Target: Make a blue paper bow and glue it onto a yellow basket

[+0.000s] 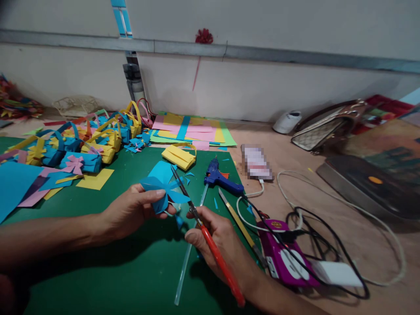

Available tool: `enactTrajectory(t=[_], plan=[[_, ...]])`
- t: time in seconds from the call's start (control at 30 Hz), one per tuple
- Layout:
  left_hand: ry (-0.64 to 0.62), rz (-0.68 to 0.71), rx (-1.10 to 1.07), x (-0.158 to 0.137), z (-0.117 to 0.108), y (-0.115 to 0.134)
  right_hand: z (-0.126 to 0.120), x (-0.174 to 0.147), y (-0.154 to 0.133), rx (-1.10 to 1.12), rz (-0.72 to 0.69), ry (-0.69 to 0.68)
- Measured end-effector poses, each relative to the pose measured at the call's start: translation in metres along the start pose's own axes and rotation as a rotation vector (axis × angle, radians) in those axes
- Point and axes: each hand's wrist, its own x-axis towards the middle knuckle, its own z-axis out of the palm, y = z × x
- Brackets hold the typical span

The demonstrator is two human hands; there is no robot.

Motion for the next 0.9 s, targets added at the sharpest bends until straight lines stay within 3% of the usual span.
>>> enactTrajectory(t=[0.6,0.9], plan=[[0.002,-0.003,0.0,0.0,-0.001,-0.001,0.0,-0.002,-0.003,-0.025,0.042,0.036],[0.048,0.048,0.053,0.001,-0.001,0.002,0.0,0.003,0.018,0.198,0.084,0.139]])
